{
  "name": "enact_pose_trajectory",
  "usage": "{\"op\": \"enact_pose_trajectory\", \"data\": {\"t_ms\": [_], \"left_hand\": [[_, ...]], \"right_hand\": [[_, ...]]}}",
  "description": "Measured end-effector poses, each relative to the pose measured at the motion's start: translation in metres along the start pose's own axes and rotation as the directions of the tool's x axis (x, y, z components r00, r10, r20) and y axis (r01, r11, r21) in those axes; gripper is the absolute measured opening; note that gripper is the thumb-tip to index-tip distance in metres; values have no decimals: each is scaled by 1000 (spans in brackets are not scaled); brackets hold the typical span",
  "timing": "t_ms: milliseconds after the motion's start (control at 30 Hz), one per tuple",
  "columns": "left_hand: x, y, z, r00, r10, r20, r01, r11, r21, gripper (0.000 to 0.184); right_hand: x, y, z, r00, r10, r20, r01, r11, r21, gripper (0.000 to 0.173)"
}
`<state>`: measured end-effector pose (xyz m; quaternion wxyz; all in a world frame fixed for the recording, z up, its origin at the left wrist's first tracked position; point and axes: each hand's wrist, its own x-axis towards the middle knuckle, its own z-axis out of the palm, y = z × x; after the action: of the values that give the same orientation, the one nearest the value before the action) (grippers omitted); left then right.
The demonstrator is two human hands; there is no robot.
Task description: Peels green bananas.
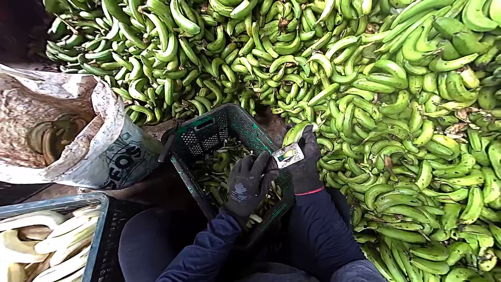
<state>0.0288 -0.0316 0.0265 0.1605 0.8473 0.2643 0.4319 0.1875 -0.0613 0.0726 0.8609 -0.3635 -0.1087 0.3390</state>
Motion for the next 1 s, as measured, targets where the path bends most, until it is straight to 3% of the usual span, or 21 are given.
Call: {"op": "enact_pose_trajectory", "data": {"t_ms": [133, 233, 300, 367, 433, 467, 567, 633, 700, 800, 900, 1000], "left_hand": [[3, -9, -6, 1000, 13, -7, -13, 999, 41, 44], [16, -24, -15, 996, -42, 83, 41, 999, 14, 43], [25, -42, -18, 989, -71, 126, 74, 997, -16, 44], [33, -56, -26, 976, -129, 177, 146, 985, -87, 43], [38, -66, -34, 946, -215, 243, 260, 950, -171, 44], [38, -69, -36, 938, -240, 252, 291, 938, -187, 44], [33, -57, -30, 945, -199, 259, 250, 951, -183, 48], [24, -44, -20, 964, -116, 237, 164, 968, -191, 50], [14, -33, -9, 986, -28, 164, 59, 980, -188, 52], [8, -22, -4, 996, 75, 49, -68, 988, -139, 51], [7, -19, -5, 993, 118, -14, -119, 990, -71, 46], [7, -22, -7, 996, 86, 11, -85, 995, -61, 44]], "right_hand": [[-7, -2, 6, 998, -48, -47, 35, 968, -249, 46], [-12, -5, -4, 989, 83, 118, -5, 837, -547, 45], [-15, -8, -16, 927, 280, 250, -45, 744, -667, 40], [-15, -11, -23, 803, 489, 341, -45, 620, -783, 42], [-16, -6, -27, 699, 606, 379, -49, 569, -821, 48], [-16, -3, -29, 693, 615, 376, -72, 578, -813, 47], [-15, -1, -27, 827, 510, 236, -241, 701, -671, 34], [-13, -3, -17, 884, 447, 137, -358, 836, -415, 37], [-5, -3, -17, 902, 384, 194, -375, 923, -86, 50], [8, 4, -26, 887, 270, 375, -400, 856, 328, 53], [8, 8, -27, 917, 165, 365, -307, 874, 377, 53], [-3, 6, -21, 927, 202, 316, -293, 915, 277, 52]]}}
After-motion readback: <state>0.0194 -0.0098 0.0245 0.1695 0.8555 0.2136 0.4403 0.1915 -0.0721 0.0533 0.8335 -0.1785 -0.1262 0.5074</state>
